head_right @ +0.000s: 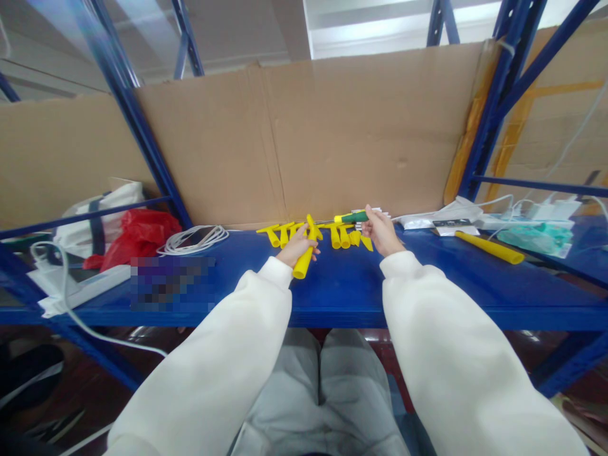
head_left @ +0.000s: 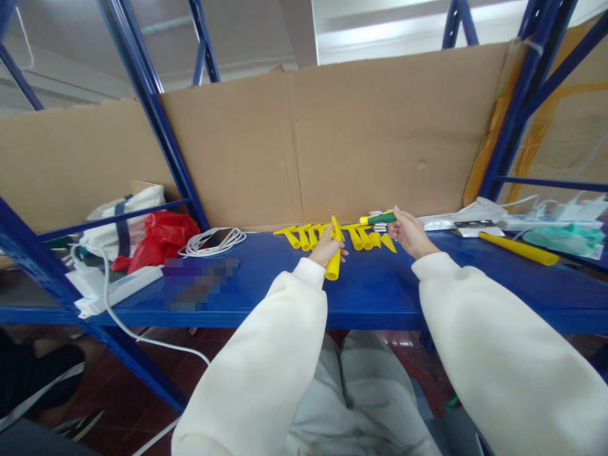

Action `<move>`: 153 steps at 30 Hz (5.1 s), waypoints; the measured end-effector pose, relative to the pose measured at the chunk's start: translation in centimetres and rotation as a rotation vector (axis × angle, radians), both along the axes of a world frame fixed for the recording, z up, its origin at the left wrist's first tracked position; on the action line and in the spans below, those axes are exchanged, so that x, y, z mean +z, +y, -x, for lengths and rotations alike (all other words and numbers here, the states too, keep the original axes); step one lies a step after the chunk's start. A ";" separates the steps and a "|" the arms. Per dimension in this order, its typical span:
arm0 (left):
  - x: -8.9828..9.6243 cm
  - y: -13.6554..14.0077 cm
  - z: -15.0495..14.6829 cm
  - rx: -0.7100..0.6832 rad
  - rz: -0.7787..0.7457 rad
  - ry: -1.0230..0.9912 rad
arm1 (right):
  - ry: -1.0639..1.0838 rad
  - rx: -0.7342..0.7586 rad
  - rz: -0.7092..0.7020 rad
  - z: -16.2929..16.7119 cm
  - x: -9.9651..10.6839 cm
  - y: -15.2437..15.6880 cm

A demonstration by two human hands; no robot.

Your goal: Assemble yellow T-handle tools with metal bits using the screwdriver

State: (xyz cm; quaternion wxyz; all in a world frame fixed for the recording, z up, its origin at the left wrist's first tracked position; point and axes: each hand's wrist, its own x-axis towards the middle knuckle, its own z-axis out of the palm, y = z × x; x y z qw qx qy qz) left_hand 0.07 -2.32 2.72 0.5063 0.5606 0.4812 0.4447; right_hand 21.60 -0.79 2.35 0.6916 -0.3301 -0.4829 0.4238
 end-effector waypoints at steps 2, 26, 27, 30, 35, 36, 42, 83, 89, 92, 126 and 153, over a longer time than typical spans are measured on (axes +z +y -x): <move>0.0 0.0 0.0 0.005 0.000 -0.001 | 0.008 0.029 0.000 0.0 0.1 -0.2; 0.1 -0.2 -0.1 0.002 -0.012 0.023 | 0.074 0.093 0.021 -0.2 0.2 0.0; 0.1 -0.2 -0.1 0.005 -0.016 0.022 | 0.076 0.098 0.017 -0.2 0.2 0.0; 0.1 -0.3 -0.1 0.009 -0.017 0.023 | 0.073 0.108 0.012 -0.2 0.2 0.1; 0.2 -0.3 -0.1 0.000 -0.012 0.019 | 0.077 0.099 0.047 -0.1 0.3 0.1; 0.2 -0.4 -0.1 0.000 -0.013 0.017 | 0.084 0.093 0.055 -0.2 0.3 0.1; 0.2 -0.3 -0.1 -0.007 -0.007 0.023 | 0.132 0.048 0.148 -0.5 0.5 0.2; 0.7 -1.0 -0.1 -0.013 0.008 0.053 | 0.073 0.049 0.057 -0.2 0.4 -0.2; 0.4 -0.8 -0.1 -0.012 0.011 0.049 | 0.076 0.065 0.056 -0.1 0.6 -0.3; 0.4 -0.8 -0.1 -0.008 0.011 0.042 | 0.088 0.048 0.056 -0.2 0.5 -0.1; 0.3 -0.5 -0.1 -0.050 0.002 0.057 | 0.137 -0.006 0.093 -0.5 0.4 0.5; 0.0 0.1 0.2 -0.075 -0.020 0.062 | 0.046 -0.095 0.121 0.3 0.7 -0.5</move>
